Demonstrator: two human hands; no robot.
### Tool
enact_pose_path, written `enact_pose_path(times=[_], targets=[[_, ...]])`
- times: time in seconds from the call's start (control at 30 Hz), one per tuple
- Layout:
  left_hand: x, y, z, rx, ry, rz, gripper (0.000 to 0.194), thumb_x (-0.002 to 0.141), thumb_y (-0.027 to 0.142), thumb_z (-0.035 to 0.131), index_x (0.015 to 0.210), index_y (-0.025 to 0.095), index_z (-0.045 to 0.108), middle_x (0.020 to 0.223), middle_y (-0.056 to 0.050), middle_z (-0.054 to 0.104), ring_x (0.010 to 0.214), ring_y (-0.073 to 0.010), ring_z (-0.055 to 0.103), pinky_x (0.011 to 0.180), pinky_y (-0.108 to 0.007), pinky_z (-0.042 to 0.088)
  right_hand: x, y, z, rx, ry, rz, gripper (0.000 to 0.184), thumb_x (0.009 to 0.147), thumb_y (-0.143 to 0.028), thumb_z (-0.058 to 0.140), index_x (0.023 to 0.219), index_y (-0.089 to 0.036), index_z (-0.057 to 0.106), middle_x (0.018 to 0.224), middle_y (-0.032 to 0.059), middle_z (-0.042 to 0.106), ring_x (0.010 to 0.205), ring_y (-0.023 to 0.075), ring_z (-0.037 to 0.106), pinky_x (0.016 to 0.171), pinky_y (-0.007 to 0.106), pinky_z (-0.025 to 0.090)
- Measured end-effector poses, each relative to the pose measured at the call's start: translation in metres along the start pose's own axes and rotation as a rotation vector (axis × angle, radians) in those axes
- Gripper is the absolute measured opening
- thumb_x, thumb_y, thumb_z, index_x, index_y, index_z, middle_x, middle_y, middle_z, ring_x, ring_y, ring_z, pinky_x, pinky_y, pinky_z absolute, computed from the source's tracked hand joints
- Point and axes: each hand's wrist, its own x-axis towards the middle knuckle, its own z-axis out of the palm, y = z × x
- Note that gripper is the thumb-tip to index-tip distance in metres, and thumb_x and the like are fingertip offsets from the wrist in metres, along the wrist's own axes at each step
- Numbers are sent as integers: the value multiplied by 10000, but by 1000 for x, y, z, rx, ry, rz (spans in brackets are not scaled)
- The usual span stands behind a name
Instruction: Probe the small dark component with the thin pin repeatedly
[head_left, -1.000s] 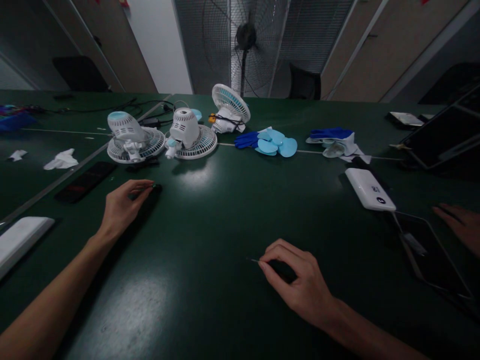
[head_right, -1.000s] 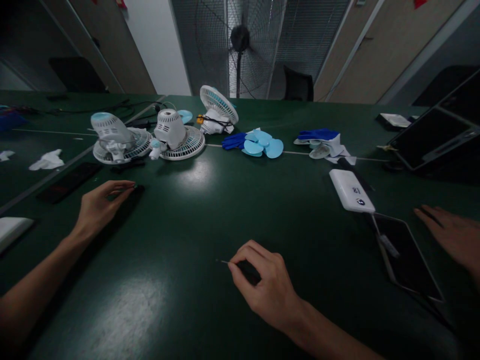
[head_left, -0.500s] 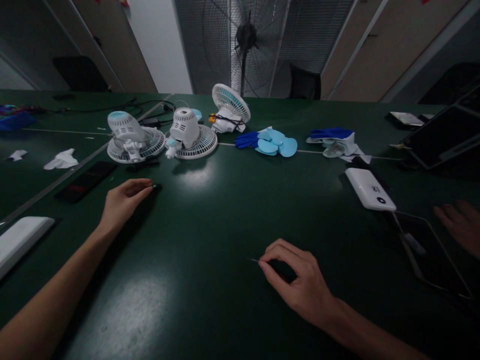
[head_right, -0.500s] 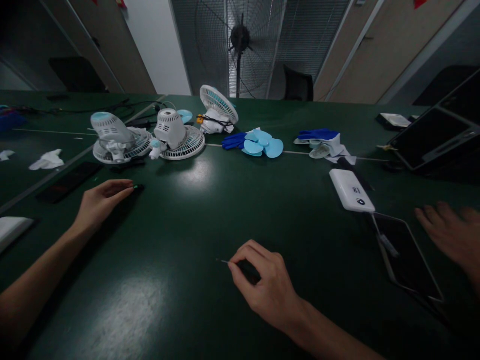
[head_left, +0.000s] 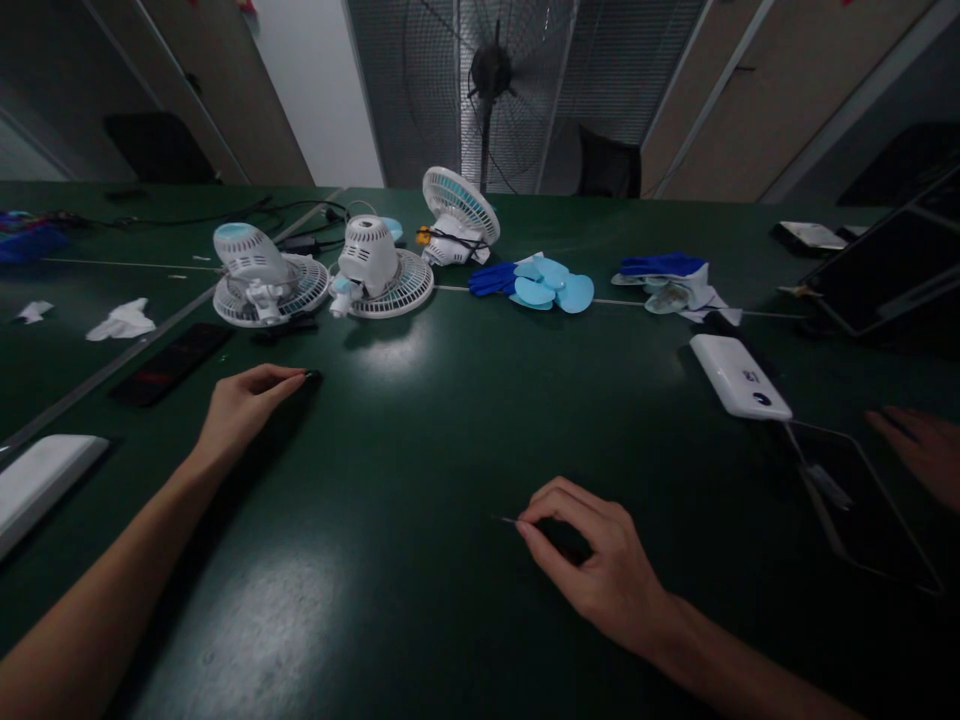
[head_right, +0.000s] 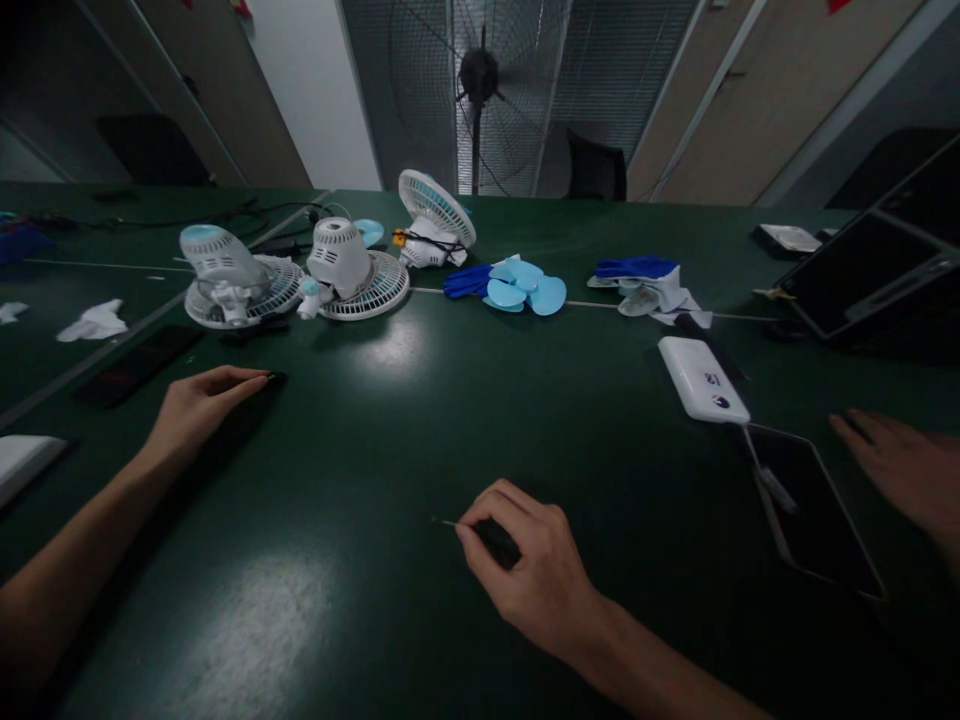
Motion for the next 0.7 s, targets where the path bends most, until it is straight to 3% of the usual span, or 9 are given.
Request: enact_pose_path(times=[0.17, 0.27, 0.37, 0.5, 0.6, 0.7], targets=[[1, 3, -4, -28, -61, -17, 497, 723, 552, 779, 1045, 173, 764, 1159, -102, 776, 1138, -329, 686, 1025, -428, 505, 0, 0, -1, -1, -4, 14, 87, 987, -170, 597, 963, -209, 671, 889, 33, 679, 770, 166, 667, 688, 303, 513], [-9, 14, 6, -44, -157, 21, 472, 731, 574, 787, 1014, 197, 765, 1161, -93, 774, 1114, -312, 702, 982, -399, 530, 0, 0, -1, 4, -5, 20, 86, 990, -173, 595, 965, -207, 670, 894, 30, 671, 779, 166, 664, 691, 309, 501], [-34, 33, 32, -53, -320, 146, 383, 783, 567, 767, 1006, 256, 772, 1141, -68, 767, 1040, -273, 718, 904, -368, 555, 0, 0, 0, 6, -6, 28, 81, 989, -171, 599, 968, -208, 668, 904, 28, 669, 790, 166, 662, 695, 311, 491], [-83, 64, 78, -58, -598, 470, 208, 913, 462, 676, 1029, 307, 751, 1076, -68, 737, 900, -226, 697, 780, -372, 547, 1, -1, 0, 9, 0, 36, 83, 988, -170, 598, 954, -209, 662, 899, 25, 666, 790, 162, 660, 699, 307, 485], [-116, 82, 105, -122, -704, 643, 131, 920, 361, 684, 1031, 302, 717, 1026, -66, 717, 920, -214, 680, 817, -381, 533, 1, 0, 1, -5, 15, 39, 86, 983, -167, 596, 950, -209, 664, 890, 25, 668, 788, 164, 663, 706, 306, 488], [-136, 92, 119, -117, -761, 727, 122, 921, 271, 674, 1042, 270, 685, 994, -56, 698, 929, -204, 654, 847, -373, 510, -1, 1, 2, -31, 21, 48, 86, 973, -164, 602, 952, -210, 671, 887, 24, 673, 786, 165, 671, 717, 306, 496]])
